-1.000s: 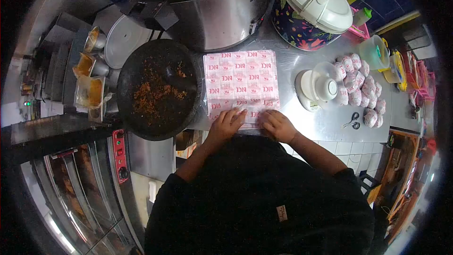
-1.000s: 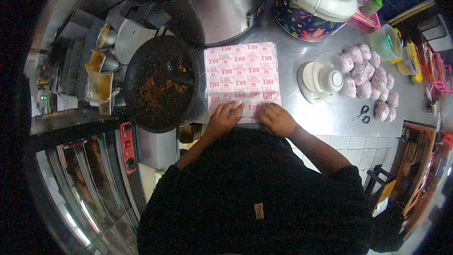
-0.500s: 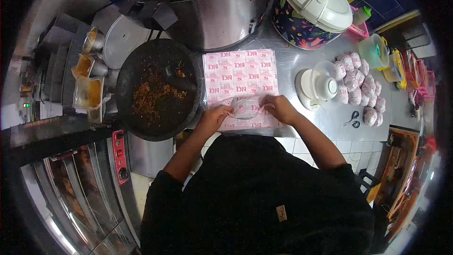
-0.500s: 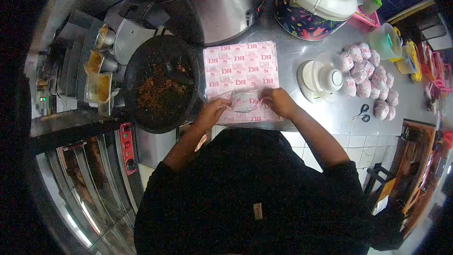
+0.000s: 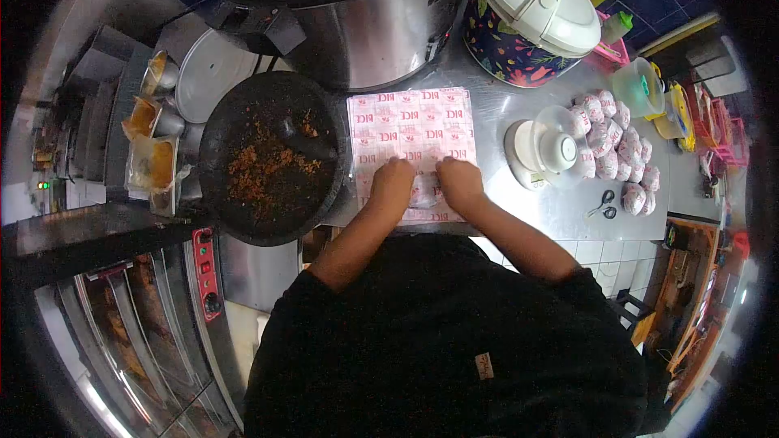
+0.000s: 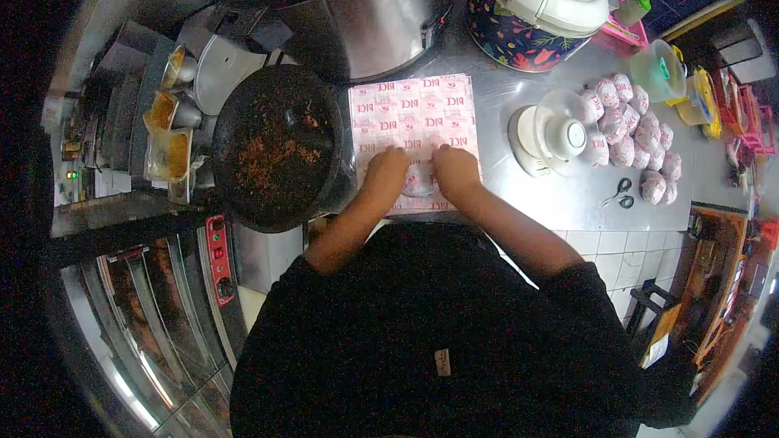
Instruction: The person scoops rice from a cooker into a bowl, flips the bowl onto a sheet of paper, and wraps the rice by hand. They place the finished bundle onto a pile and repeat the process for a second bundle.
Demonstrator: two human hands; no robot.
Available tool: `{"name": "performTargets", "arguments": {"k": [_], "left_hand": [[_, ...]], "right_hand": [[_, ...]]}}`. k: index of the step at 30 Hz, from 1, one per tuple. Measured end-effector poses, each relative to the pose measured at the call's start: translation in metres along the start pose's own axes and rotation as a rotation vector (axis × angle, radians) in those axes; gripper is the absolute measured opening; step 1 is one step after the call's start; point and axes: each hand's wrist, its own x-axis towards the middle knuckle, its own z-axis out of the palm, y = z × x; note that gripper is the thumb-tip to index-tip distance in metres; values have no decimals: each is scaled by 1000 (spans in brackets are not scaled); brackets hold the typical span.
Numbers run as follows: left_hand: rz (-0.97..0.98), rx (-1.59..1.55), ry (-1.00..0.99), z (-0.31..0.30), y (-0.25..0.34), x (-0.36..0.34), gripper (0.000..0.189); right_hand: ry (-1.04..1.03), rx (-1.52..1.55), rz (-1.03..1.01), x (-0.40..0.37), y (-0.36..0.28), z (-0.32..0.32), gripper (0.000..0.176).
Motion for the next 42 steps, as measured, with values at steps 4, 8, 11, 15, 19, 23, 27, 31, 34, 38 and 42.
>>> {"name": "performTargets", "arguments": {"k": [4,8,11,15,19,23,27,31,34,38,42], "left_hand": [[-259,-126,76,19,5,-26,12],[-195,-179,473,29,6,-49,10],[-81,-204,521,53,-9,-57,5],[5,-97,422,76,-18,-69,5],[74,-160,532,62,-3,-73,17],[66,-264,554,51,1,-71,28],[-217,-624,123,36,6,-57,34],[-433,-2345,116,13,19,-38,52],[-447,-2752,107,-27,29,-26,51],[-161,-2833,-145,-45,31,-1,56],[-243,-2794,73,-85,75,10,45]], "right_hand": [[210,74,-67,-35,-5,19,18],[417,130,-297,-54,16,53,31],[480,165,-352,-58,17,58,40],[471,171,-375,-58,12,53,47],[431,109,-437,-55,14,53,48],[440,117,-453,-44,14,49,41],[593,104,-529,-13,10,15,27],[676,10,-725,-4,-12,-46,25],[896,-107,-965,-5,-21,-75,25],[1003,-177,-1002,-14,-8,-105,28],[1124,-82,-913,-29,7,-125,32]]}}
